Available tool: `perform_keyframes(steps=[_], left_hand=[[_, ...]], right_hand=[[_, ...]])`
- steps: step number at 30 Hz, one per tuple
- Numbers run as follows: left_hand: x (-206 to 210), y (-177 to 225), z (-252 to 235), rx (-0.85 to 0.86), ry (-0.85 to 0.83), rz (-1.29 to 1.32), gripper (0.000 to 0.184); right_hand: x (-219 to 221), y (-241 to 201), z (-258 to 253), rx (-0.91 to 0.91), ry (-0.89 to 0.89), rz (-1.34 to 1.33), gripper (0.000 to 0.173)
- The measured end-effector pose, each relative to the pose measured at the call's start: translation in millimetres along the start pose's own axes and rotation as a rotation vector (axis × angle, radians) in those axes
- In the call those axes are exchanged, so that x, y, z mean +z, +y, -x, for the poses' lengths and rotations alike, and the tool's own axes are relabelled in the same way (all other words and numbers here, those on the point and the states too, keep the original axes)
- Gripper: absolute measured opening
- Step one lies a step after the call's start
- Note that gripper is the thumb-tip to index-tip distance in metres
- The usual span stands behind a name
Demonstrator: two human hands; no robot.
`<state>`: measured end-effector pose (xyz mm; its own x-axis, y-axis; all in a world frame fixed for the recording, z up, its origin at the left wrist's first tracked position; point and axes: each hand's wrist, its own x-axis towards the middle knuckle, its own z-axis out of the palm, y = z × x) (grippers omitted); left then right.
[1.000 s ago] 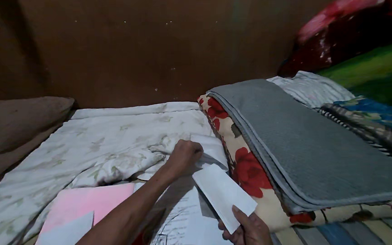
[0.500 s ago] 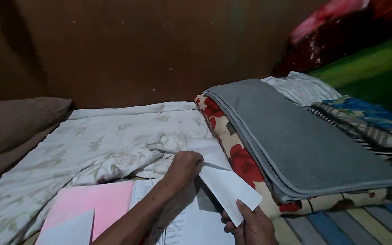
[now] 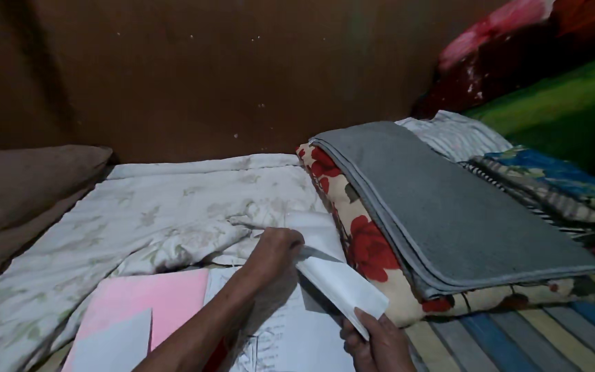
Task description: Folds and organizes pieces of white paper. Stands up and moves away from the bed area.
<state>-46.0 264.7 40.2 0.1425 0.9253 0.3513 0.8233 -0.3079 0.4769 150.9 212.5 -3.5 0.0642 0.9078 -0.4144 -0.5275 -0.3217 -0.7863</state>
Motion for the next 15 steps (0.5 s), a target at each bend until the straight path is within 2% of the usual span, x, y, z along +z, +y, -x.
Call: perform_keyframes(steps=[6, 8, 11, 15], left_hand=[[0, 4, 7, 0.029, -0.075, -0.027, 0.013], [3, 6, 12, 0.073, -0.017, -0.049, 0.012], [13, 7, 19, 0.155, 0.164, -0.102, 0.008], [21, 2, 22, 0.172, 0.337, -0.115, 0.007]], right_hand=[[2, 2, 2, -0.016, 0.062, -0.102, 0.009], [8, 4, 5, -0.059, 0.095, -0.126, 0.009], [14, 8, 6, -0.129, 0.086, -0.137, 0.011], [12, 16, 3, -0.301, 0.070, 0.018, 0.012]])
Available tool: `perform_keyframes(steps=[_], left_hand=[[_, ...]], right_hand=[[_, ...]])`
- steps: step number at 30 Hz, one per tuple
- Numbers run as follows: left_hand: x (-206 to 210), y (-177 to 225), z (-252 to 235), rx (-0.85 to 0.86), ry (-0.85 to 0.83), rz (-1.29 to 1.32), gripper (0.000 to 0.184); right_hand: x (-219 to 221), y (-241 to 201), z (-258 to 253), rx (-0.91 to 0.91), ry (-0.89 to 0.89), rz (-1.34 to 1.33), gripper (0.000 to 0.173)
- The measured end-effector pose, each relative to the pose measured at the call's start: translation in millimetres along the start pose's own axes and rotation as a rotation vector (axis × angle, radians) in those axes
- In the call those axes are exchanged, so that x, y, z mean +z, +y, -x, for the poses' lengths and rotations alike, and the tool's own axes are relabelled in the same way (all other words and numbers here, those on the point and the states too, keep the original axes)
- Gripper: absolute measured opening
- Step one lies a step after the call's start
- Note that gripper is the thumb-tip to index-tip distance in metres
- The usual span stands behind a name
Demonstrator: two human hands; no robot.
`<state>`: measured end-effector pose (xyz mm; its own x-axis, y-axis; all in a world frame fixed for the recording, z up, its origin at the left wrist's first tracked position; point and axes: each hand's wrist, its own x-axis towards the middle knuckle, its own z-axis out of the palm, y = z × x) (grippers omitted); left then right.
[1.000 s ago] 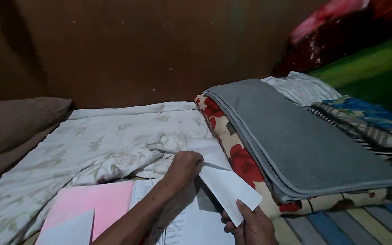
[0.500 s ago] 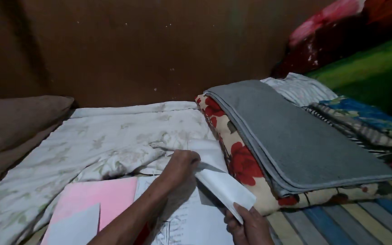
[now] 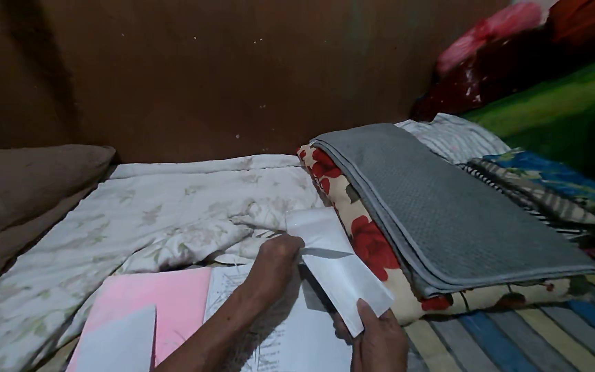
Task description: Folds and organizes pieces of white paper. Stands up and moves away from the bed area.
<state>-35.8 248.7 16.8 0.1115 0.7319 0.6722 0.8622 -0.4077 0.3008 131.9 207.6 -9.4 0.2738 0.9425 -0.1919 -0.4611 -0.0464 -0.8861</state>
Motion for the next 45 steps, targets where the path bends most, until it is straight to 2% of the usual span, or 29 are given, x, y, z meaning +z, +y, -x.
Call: perform_keyframes(steps=[3, 8, 13, 18, 21, 25, 30, 36, 39, 42, 44, 45], left_hand=[[11, 3, 5, 0.047, 0.072, -0.009, 0.006], [29, 7, 14, 0.059, 0.104, -0.032, 0.006], [32, 10, 17, 0.062, 0.137, -0.057, 0.007], [21, 10, 6, -0.020, 0.045, -0.004, 0.008], [20, 17, 3, -0.053, -0.010, 0.038, 0.009], [23, 29, 9, -0.041, -0.026, 0.062, 0.010], [29, 33, 21, 0.040, 0.058, 0.028, 0.010], [28, 63, 39, 0.149, 0.174, -0.020, 0.011], [15, 80, 51, 0.155, 0.152, 0.049, 0.011], [-19, 104, 62, 0.138, 0.161, 0.113, 0.010], [-58, 107, 66, 0.027, 0.272, 0.089, 0.015], [-78, 97, 67, -0.072, 0.312, 0.085, 0.024]], right_hand=[[-2, 5, -3, -0.041, 0.028, 0.038, 0.013], [-1, 6, -1, 0.040, 0.054, -0.042, 0.013], [4, 11, -4, 0.017, 0.056, -0.026, 0.019], [-2, 20, -13, -0.009, 0.016, 0.123, 0.021], [1, 17, -13, 0.018, 0.014, 0.094, 0.014], [12, 14, -15, 0.038, 0.023, 0.031, 0.018], [17, 18, -22, 0.045, -0.018, 0.075, 0.018], [12, 5, -21, -0.002, -0.110, 0.227, 0.021], [0, -11, -5, -0.010, -0.175, 0.173, 0.021], [-19, -23, 10, -0.105, -0.267, 0.096, 0.019], [-36, -29, 15, -0.198, -0.383, 0.086, 0.019], [-43, -32, 17, -0.234, -0.438, 0.061, 0.021]])
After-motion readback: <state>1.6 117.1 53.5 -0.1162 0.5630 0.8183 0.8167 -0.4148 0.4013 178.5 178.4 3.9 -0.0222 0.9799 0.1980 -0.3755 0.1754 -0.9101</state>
